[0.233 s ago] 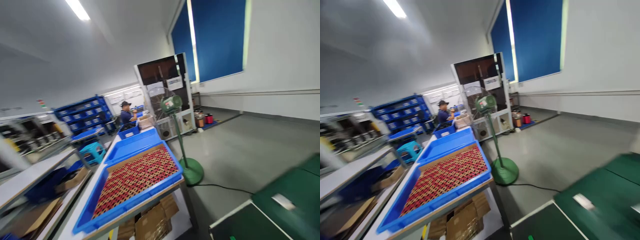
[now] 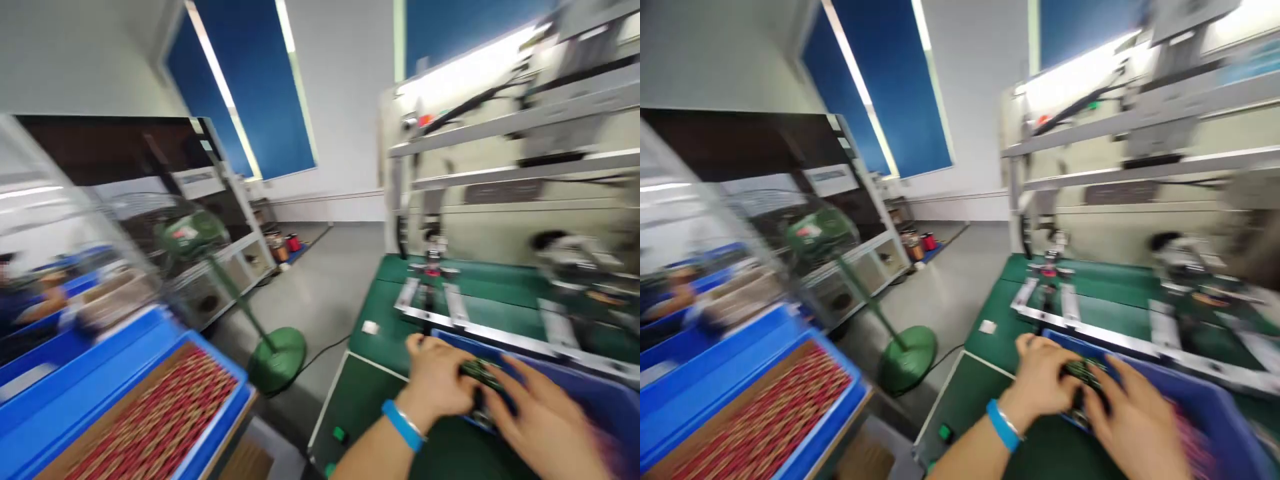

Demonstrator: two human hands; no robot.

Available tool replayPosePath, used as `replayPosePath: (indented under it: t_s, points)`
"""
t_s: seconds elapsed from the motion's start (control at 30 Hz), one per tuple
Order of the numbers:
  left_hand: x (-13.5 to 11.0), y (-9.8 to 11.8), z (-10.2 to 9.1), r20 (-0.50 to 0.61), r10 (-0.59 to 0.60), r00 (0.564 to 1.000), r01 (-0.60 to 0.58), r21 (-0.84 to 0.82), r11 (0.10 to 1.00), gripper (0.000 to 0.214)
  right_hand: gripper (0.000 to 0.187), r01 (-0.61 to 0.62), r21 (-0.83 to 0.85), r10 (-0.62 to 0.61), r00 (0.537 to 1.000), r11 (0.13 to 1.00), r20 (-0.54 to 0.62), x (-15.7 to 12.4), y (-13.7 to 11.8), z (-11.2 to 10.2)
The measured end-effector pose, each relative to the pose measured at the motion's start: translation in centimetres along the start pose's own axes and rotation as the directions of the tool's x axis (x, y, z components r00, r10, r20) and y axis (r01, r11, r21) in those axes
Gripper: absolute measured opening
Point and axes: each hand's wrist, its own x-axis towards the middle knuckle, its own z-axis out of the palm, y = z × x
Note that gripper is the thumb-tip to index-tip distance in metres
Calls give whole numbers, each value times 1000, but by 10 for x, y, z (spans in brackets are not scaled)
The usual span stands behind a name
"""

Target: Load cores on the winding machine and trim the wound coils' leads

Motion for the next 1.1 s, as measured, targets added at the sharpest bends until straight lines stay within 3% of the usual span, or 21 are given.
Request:
replayPosePath:
  t_s: [0.1,0.37,0.5,0.6,0.63,0.7,0.8,1.0,1.1]
  points:
    - [9,0,-2,-99,14,995,-24,-99,995,33,36,-15,-183,30,996,983,81,1,0,-17]
    - [6,10,-8,-193,38,980,-57,-95,994,39,35,-181,-159,206,966,971,156,6,-11,-22]
    - [11,3,-9,-280,-29,959,-15,-152,988,36,34,-288,-49,292,946,956,144,13,-13,-32]
    - [18,-9,-16,-368,-126,921,8,-305,952,34,37,-428,173,420,904,887,78,29,-4,-52]
    - [21,-14,-20,-384,-197,902,31,-398,917,35,37,-504,269,506,860,821,66,35,2,-61]
    - [28,-22,-29,-355,-380,854,99,-607,788,39,35,-647,421,681,727,636,87,47,22,-79]
    - [47,-30,-43,-221,-571,790,195,-793,577,40,32,-771,482,830,539,417,145,67,64,-99]
    - [121,-19,-54,159,-627,763,453,-823,342,48,27,-893,449,921,165,-13,353,122,138,-98]
    - [158,-8,-52,319,-621,716,561,-792,240,69,45,-901,402,892,39,-163,450,148,146,-89]
